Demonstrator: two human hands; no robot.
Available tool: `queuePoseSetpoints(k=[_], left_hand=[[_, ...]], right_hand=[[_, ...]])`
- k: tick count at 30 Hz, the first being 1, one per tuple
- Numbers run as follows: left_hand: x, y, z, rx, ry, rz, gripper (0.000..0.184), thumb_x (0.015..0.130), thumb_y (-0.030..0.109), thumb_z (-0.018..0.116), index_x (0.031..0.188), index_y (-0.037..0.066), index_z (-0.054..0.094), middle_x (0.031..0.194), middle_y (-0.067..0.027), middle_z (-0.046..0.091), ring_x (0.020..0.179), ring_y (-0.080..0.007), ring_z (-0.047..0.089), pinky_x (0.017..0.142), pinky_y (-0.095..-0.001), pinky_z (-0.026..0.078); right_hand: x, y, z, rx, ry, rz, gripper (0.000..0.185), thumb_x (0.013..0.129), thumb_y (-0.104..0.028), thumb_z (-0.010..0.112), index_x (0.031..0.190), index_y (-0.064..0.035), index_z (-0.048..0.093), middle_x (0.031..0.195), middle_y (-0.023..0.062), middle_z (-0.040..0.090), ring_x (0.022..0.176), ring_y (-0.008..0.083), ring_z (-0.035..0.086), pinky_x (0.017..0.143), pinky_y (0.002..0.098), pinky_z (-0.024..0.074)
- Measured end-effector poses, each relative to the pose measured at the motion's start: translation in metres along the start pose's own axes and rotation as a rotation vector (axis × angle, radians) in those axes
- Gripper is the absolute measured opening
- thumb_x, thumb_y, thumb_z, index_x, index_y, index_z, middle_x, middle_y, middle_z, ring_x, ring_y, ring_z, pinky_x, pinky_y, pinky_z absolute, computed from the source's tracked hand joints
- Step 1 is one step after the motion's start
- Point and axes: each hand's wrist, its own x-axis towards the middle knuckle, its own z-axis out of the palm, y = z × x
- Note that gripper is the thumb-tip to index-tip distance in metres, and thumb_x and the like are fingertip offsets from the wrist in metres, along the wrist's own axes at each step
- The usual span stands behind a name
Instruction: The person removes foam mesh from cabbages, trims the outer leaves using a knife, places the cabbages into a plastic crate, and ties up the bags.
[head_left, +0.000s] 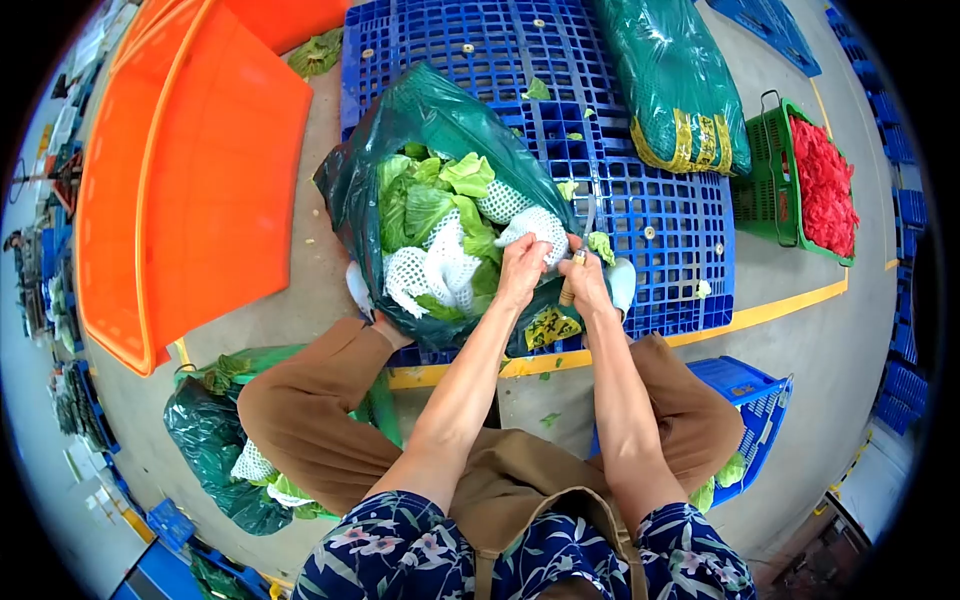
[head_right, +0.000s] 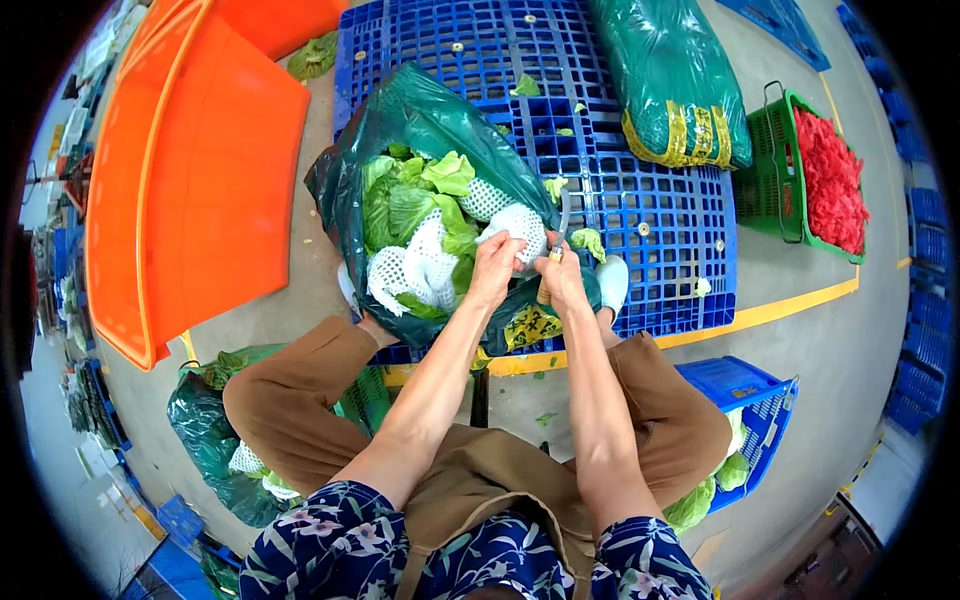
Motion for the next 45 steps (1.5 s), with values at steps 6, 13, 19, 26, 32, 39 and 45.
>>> queuePoseSetpoints(k=[6,13,19,26,32,39,45], left_hand=[[-0.055,0.075,-0.015,-0.334,-0.170,0.056,0.025,0.078,0.009,0.051,0.098,-0.001,0.060,0.078,-0.0020,0.062,0.054,-0.0050,0.049,0.046,-0.0201,0.038],[-0.040,0.065,-0.111,-0.841,0.012,-0.069,0.036,0.071,0.019,0.049,0.101,0.004,0.060,0.078,-0.0024,0.064,0.052,-0.0128,0.053,0.044,-0.0250,0.040],[-0.017,0.050,-0.178,-0.606,0.266,-0.152,0.018,0.073,0.019,0.046,0.080,0.007,0.058,0.060,-0.0008,0.056,0.037,-0.0094,0.037,0.037,-0.0243,0.032],[-0.014,0.100,-0.155,-0.259,0.248,-0.110,0.011,0.076,0.015,0.050,0.075,0.006,0.056,0.059,0.0014,0.052,0.040,-0.0041,0.034,0.038,-0.0208,0.028],[-0.010,0.106,-0.178,0.229,0.358,-0.202,0.010,0.071,0.013,0.058,0.064,0.006,0.056,0.057,0.0001,0.048,0.044,-0.0091,0.037,0.040,-0.0248,0.027],[-0.021,0.025,-0.227,1.285,0.777,-0.161,0.030,0.070,0.027,0.062,0.083,0.001,0.067,0.085,-0.0248,0.065,0.081,-0.0406,0.063,0.073,-0.0494,0.048],[-0.032,0.015,-0.217,1.424,0.626,-0.025,0.032,0.071,0.029,0.060,0.079,-0.001,0.064,0.079,-0.0247,0.064,0.077,-0.0422,0.062,0.072,-0.0493,0.049]], right_hand=[[-0.041,-0.054,0.018,0.007,-0.069,-0.075,0.048,0.071,0.003,0.052,0.118,-0.0018,0.058,0.093,0.0028,0.055,0.077,0.0107,0.050,0.068,0.0235,0.0413],[-0.022,-0.021,0.102,0.231,-0.287,-0.142,0.040,0.085,-0.011,0.064,0.124,-0.0040,0.055,0.095,0.0022,0.061,0.082,0.0094,0.055,0.074,0.0228,0.0443],[0.012,0.055,0.148,-0.188,-0.150,-0.455,0.041,0.078,-0.021,0.069,0.116,-0.0068,0.060,0.127,0.0185,0.045,0.117,0.0283,0.046,0.097,0.0344,0.0374],[0.029,0.044,0.165,-0.275,-0.095,-0.461,0.036,0.076,-0.021,0.070,0.109,-0.0072,0.064,0.114,0.0157,0.055,0.108,0.0282,0.054,0.092,0.0343,0.0414],[0.064,0.029,0.146,-0.322,0.045,-0.285,0.025,0.076,-0.021,0.070,0.090,-0.0009,0.066,0.068,0.0128,0.063,0.064,0.0271,0.061,0.062,0.0366,0.0461],[0.085,0.050,0.136,0.307,0.237,-0.026,0.024,0.076,-0.015,0.072,0.093,0.0020,0.067,0.085,0.0117,0.068,0.070,0.0245,0.062,0.066,0.0364,0.0469],[0.078,0.068,0.102,0.039,0.279,0.176,0.035,0.080,-0.019,0.071,0.105,0.0031,0.060,0.094,0.0110,0.063,0.082,0.0211,0.057,0.071,0.0362,0.0438]])
